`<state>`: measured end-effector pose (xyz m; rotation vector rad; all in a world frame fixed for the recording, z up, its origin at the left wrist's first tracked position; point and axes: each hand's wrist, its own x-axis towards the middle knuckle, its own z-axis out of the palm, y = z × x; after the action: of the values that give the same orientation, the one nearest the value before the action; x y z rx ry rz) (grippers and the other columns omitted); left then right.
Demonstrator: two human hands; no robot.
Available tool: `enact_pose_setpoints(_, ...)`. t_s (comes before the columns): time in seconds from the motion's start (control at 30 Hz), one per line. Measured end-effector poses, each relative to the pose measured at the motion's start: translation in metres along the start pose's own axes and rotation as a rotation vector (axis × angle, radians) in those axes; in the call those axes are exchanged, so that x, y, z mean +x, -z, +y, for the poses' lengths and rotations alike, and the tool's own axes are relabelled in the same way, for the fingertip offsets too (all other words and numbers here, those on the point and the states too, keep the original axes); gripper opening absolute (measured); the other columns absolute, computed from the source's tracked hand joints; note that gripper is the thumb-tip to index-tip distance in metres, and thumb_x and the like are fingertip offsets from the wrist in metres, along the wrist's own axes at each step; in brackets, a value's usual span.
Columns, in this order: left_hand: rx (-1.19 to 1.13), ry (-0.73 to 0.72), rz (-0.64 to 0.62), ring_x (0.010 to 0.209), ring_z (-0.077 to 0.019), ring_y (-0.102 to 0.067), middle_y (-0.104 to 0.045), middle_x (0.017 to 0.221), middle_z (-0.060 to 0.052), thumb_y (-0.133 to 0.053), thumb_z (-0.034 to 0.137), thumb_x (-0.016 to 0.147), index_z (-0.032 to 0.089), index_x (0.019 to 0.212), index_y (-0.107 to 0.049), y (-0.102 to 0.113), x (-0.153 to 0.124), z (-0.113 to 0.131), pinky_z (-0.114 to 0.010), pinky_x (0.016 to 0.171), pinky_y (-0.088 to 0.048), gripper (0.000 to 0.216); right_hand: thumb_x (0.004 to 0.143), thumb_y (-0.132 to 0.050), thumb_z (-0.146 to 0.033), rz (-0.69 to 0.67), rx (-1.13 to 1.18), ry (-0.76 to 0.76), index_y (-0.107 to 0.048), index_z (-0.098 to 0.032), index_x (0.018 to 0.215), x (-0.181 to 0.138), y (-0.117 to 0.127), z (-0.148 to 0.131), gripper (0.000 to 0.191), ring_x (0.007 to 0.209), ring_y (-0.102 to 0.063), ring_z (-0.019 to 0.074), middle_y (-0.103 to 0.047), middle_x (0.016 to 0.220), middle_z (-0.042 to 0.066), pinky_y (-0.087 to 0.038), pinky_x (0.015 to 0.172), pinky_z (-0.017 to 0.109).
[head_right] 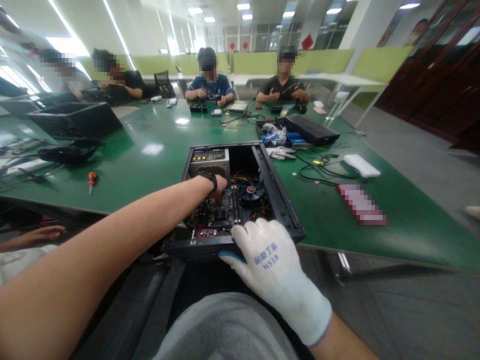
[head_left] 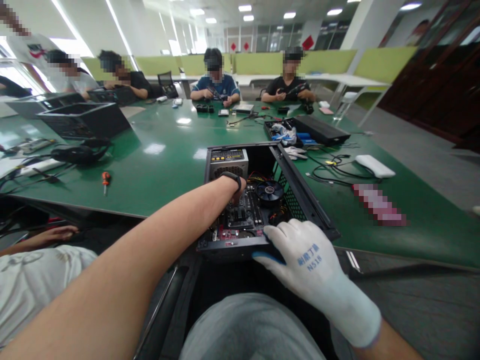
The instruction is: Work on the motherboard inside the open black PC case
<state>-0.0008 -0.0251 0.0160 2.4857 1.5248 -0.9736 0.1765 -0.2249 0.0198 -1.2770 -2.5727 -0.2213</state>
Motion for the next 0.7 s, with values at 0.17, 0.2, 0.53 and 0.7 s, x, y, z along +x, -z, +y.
enact_pose_setpoints(0.17, -0.026, -0.012, -0.013, 0.089, -0.0297, -0.067, -0.075, 0.099, -0.016, -0.086, 0.030, 0.056, 0.004, 0.097, -0.076, -0.004, 0.006, -0.001, -0.035, 0.088, -0.051, 0.050, 0.090, -0.051, -0.058, 0.015, -0.027, -0.030, -0.063, -0.022, 0.100, 0.001, -0.001, -0.003, 0.039, 0.077, -0.047, 0.0220, -0.059, 0.083, 0.005, -0.022, 0.069, 0.036)
enact_pose_setpoints(0.2, -0.034, -0.009, -0.017, 0.089, -0.0299, -0.067, -0.075, 0.097, -0.016, -0.086, 0.028, 0.054, 0.005, 0.095, -0.077, -0.005, 0.008, -0.001, -0.035, 0.088, -0.051, 0.048, 0.090, -0.051, -0.058, 0.017, -0.033, -0.039, -0.063, -0.022, 0.100, 0.000, -0.001, -0.004, 0.039, 0.077, -0.047, 0.0219, -0.059, 0.082, 0.005, -0.022, 0.068, 0.036)
enact_pose_setpoints(0.53, -0.002, 0.020, 0.014, 0.088, -0.0299, -0.068, -0.075, 0.094, -0.018, -0.085, 0.016, 0.056, 0.002, 0.093, -0.077, 0.003, -0.001, 0.006, -0.037, 0.087, -0.053, 0.041, 0.091, -0.049, -0.060, 0.016, -0.042, -0.056, -0.063, -0.022, 0.101, 0.001, -0.004, -0.004, 0.041, 0.078, -0.046, 0.0219, -0.059, 0.082, 0.005, -0.021, 0.069, 0.035)
enact_pose_setpoints(0.7, 0.003, 0.026, 0.026, 0.084, -0.0271, -0.067, -0.075, 0.085, -0.015, -0.085, 0.019, 0.058, 0.003, 0.087, -0.077, 0.002, -0.004, 0.007, -0.037, 0.087, -0.053, 0.034, 0.091, -0.048, -0.061, 0.018, -0.040, -0.060, -0.063, -0.023, 0.102, -0.001, -0.005, -0.004, 0.042, 0.077, -0.046, 0.0219, -0.059, 0.082, 0.005, -0.021, 0.069, 0.035)
